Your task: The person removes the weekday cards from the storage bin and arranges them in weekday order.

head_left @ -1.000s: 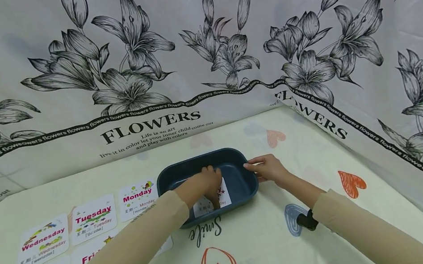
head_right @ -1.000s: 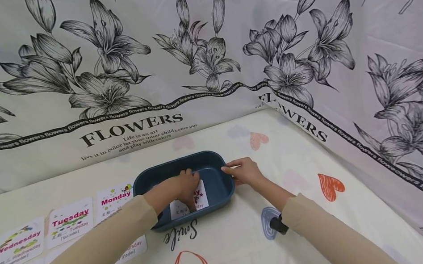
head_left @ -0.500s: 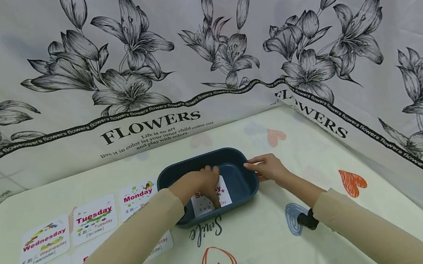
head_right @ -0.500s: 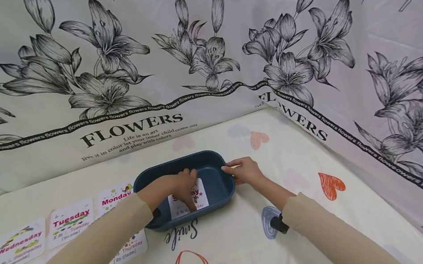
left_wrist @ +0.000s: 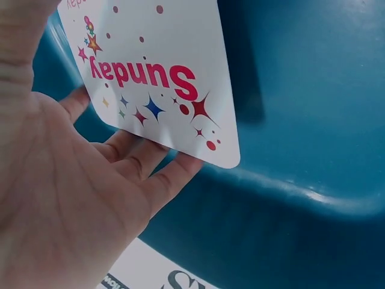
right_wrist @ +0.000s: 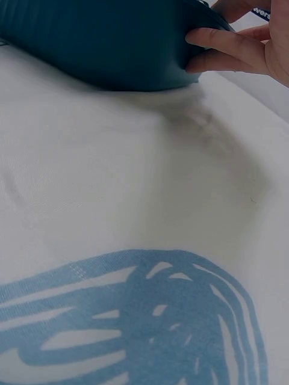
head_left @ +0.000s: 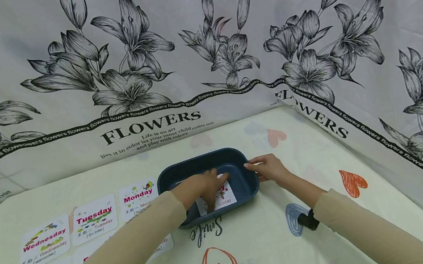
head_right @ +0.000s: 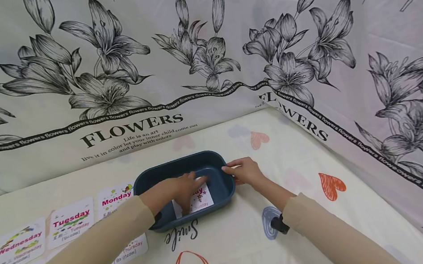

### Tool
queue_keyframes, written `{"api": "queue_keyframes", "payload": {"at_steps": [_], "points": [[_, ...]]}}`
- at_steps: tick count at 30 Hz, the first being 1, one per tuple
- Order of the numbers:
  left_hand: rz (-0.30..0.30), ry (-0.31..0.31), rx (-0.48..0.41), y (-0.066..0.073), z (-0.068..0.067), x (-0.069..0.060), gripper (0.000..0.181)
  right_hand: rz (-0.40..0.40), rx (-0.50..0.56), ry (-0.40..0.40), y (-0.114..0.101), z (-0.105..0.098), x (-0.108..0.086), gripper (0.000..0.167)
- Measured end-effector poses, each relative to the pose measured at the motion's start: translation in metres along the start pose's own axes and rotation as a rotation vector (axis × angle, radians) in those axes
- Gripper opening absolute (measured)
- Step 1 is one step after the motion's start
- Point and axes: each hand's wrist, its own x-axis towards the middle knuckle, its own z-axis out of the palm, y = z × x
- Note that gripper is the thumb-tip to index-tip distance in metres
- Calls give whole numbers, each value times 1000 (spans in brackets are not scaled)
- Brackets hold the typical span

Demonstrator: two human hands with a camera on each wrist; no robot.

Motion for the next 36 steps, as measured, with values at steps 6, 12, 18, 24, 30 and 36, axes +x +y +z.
{"api": "queue_keyframes", "payload": {"at_steps": [6,12,18,24,30,36], "points": [[10,-5,97,3,-1,-4,99,-2,5,0,0,1,0,39],[1,-8,29,4,-2,-6,85,0,0,1,0,0,-2,39],[-34,22,-2,5,1,-4,83,-7,-1,1,0,0,-3,39],[-85,38,31,7,4,-4,88,-9,12,-5,0,0,-3,40],[-108,41,41,3,7,-6,90,-17,9,-8,0,-1,-3,39],[-92,54,70,-1,7,-5,89,-21,22,-10,0,0,-3,39]]}}
